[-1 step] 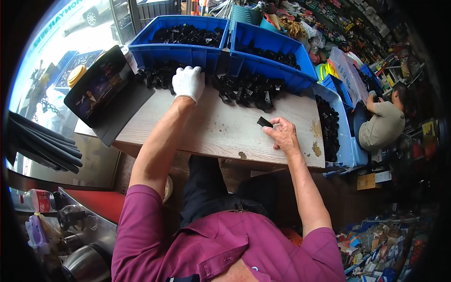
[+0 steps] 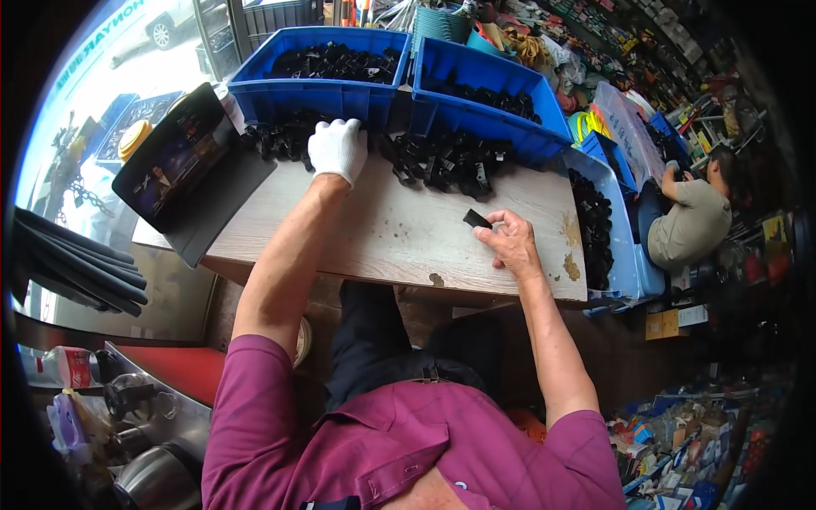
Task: The recorder picks up and inspects small black plastic buckles or components at a workbench.
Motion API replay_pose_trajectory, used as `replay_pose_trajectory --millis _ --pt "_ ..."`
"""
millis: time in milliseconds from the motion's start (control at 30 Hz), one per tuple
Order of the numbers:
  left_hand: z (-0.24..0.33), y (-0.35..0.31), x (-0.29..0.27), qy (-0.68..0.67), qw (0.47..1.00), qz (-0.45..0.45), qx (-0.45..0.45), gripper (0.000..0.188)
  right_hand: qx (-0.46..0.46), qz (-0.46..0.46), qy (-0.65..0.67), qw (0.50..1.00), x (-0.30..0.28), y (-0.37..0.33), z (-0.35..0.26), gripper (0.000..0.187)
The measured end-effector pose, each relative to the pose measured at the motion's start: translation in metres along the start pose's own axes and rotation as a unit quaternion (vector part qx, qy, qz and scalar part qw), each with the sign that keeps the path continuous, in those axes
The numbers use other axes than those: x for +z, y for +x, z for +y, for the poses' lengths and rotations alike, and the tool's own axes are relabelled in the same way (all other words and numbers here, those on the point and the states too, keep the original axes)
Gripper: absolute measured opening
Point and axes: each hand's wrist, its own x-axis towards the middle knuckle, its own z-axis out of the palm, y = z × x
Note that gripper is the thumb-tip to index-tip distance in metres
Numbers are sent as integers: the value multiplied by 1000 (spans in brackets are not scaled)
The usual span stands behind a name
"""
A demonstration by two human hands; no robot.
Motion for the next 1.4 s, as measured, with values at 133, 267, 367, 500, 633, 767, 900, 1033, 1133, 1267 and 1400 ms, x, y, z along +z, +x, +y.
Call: replay_pose_trajectory --millis 133,267,367,500,633,767,900,1033,1133,1267,1400 --pt "-2 -4 7 -57 997 46 13 20 13 36 -5 999 -2 -1 4 33" --pt "-10 -14 -4 -89 996 5 12 19 13 39 12 999 -2 -1 2 32" --pt "-13 -24 -19 -118 992 21 31 18 18 41 22 999 -2 -1 2 33" --pt "0 -46 -52 -195 978 45 53 22 29 44 81 995 -7 -2 2 35" --pt "11 -84 -75 -188 976 -16 110 22 79 40 163 983 -17 3 -4 34" --pt "22 -99 -81 -152 975 -29 157 11 63 173 191 964 -54 27 2 35" --pt "28 -101 -81 -162 972 -21 170 8 29 391 221 893 -101 56 5 37" --pt "35 -104 -75 -160 969 -50 180 6 96 321 168 927 -81 58 0 40" --pt "45 -104 -72 -168 967 -47 186 5 95 189 146 967 -48 58 -9 44" --pt "50 -104 -71 -171 967 -51 184 7 85 116 85 986 -21 71 -16 57" --pt "53 -103 -72 -175 965 -61 184 9 70 97 7 993 -8 82 -17 54"
